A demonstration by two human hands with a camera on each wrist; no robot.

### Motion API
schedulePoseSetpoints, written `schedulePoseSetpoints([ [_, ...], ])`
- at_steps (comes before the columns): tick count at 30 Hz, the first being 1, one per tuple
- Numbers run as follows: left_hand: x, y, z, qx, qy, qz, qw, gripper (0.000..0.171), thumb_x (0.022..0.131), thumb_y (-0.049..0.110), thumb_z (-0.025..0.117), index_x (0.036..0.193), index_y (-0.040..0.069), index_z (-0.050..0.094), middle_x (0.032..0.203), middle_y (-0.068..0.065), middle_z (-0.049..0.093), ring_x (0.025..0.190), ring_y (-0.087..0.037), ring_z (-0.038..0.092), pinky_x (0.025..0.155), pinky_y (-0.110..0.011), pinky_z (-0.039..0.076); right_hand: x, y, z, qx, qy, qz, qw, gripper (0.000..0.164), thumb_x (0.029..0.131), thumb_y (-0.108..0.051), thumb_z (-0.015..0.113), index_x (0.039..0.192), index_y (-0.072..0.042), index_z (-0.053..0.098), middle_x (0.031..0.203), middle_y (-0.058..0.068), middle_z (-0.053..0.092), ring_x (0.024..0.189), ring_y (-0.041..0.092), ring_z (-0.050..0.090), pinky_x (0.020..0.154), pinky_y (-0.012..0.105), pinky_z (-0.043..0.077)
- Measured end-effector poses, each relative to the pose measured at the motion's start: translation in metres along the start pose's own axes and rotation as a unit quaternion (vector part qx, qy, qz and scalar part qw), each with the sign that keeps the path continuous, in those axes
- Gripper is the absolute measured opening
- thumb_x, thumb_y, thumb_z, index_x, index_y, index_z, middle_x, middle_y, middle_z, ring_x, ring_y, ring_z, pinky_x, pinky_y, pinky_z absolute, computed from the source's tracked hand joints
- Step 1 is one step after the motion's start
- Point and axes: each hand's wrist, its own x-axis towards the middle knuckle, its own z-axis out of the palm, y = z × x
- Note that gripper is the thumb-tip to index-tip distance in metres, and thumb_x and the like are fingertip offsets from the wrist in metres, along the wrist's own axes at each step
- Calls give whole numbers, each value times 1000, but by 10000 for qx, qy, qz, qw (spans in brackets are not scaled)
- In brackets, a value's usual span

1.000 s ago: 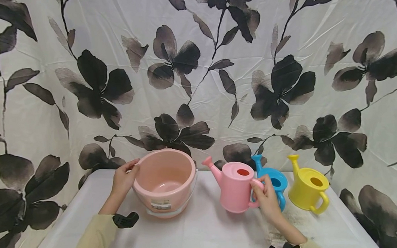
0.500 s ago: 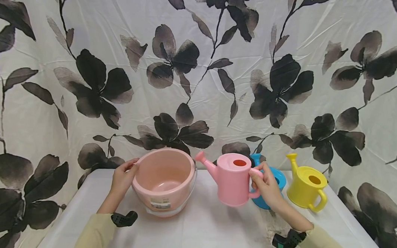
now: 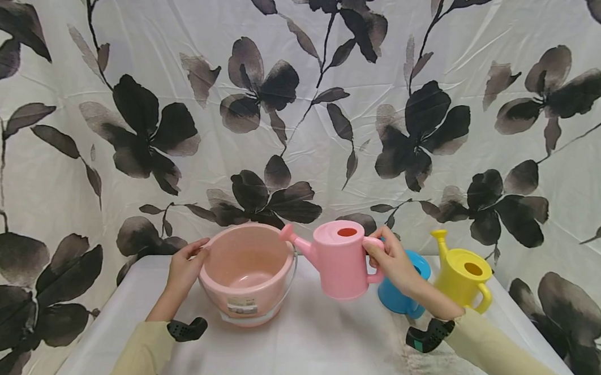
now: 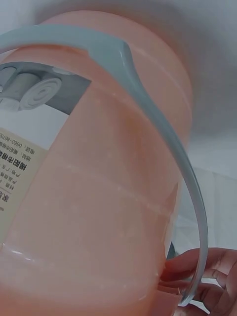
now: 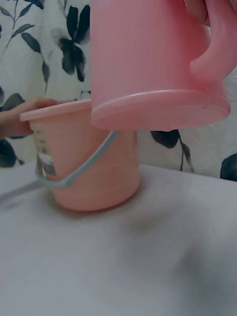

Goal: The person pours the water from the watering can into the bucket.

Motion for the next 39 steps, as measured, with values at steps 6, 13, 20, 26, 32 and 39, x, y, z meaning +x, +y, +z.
schedulePoseSetpoints([
  [6, 0, 0, 0, -3, -35, -103, 9999, 46, 100, 28, 45, 139, 4, 49, 130, -23, 53, 115, -28, 50, 68, -6, 38, 12, -6, 3, 46, -246, 75, 9997, 15, 100, -8, 46, 97, 3, 36, 65, 9, 38, 59, 16, 38, 54, 25, 37],
  [13, 0, -1, 0, -6, -40, -49, 10000, 47, 100, 29, 46, 139, 3, 50, 129, -24, 54, 115, -28, 50, 68, -6, 38, 27, -11, 4, -40, -423, 335, 9985, 14, 101, -9, 46, 95, 0, 37, 63, 4, 39, 58, 10, 39, 53, 24, 37],
  [20, 0, -1, 1, -14, -58, -69, 10000, 47, 100, 30, 45, 139, 4, 49, 131, -23, 53, 114, -28, 51, 68, -5, 38, 39, -22, 7, -157, -708, 539, 9959, 15, 100, -8, 46, 99, 3, 36, 66, 6, 40, 59, 12, 39, 57, 23, 38],
  [26, 1, -2, 1, 14, -14, -34, 10000, 46, 100, 30, 46, 138, 5, 50, 130, -22, 54, 113, -28, 51, 69, -6, 38, 43, -24, 10, -406, -845, 496, 9944, 15, 101, -10, 46, 98, 3, 38, 66, 9, 40, 61, 17, 38, 58, 25, 37],
  [32, 1, -3, 1, 15, -15, -6, 10000, 47, 100, 30, 46, 139, 5, 50, 129, -23, 54, 112, -27, 51, 68, -6, 39, 48, -23, 13, -424, -939, 450, 9937, 15, 101, -10, 45, 97, 3, 39, 64, 10, 39, 60, 17, 38, 58, 25, 37],
  [39, 1, -4, 2, 17, 88, 90, 9999, 45, 100, 29, 47, 137, 4, 52, 125, -22, 56, 107, -25, 52, 67, -7, 40, 57, -27, 14, -579, -1061, 522, 9913, 16, 101, -12, 46, 97, 2, 39, 65, 13, 39, 60, 17, 39, 53, 26, 36],
])
